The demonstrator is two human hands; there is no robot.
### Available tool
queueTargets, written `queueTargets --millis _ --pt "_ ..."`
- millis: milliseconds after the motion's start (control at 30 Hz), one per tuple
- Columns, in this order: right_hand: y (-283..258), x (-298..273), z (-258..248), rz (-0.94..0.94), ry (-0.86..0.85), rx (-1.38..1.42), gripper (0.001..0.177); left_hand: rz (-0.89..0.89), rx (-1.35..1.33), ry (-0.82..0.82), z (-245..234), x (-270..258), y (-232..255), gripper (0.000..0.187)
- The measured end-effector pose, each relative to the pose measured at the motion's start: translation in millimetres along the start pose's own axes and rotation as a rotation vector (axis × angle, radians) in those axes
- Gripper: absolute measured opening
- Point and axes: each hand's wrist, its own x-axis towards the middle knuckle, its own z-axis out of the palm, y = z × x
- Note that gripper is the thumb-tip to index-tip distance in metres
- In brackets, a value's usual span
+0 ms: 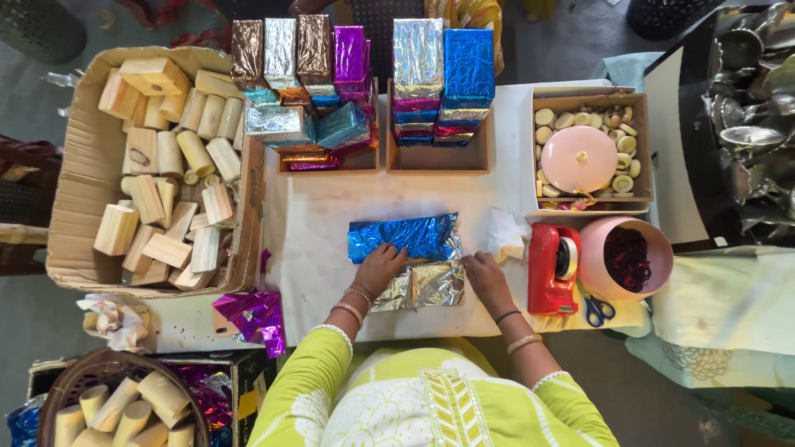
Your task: Individually wrapping rectangular wooden blocks in colorful decorative foil and securing them.
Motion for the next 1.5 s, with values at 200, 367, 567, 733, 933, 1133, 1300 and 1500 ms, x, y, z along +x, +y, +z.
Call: queueTargets --millis 200,367,567,733,933,1133,1300,1500 --pt "-40.0 -11.9 -13.8 -0.205 0.016 0.093 0.031 -0.002 0.014 0.024 7.4 -2.3 -2.4 0.041" --pt "-66.8 -35.3 15.2 -0.437 -0.148 -0.052 0.054 0.023 -0.001 0.065 11.0 -2.0 -2.5 0.038" --pt "-52.8 -58.3 66.6 -0.51 -0.156 -0.307 0.055 0.02 0.018 0.064 13.1 -1.3 -2.9 0.035" --pt "-61.1 -45.4 49.2 -0.49 -0.141 -0.412 0.058 0.023 0.01 0.076 13.3 -1.0 -3.5 0.032" --pt "-54.0 -33.5 40.2 -0.333 -0.186 -0.407 0.041 0.045 0.008 0.072 16.9 -1.0 -7.1 0.031" --pt "-65.0 -28.9 32.9 -0.385 -0.068 -0.17 0.018 0.091 0.007 0.055 7.0 1.0 -6.1 0.033" --pt "-70.4 -21.6 27.0 -0.353 -0.073 -0.083 0.018 0.124 -0.003 0.101 10.0 -0.5 -8.2 0.025" --pt "-75.6 19.7 6.5 -0.134 -0.055 0.003 0.014 0.123 -0.008 0.086 9.6 -0.2 -12.1 0.023"
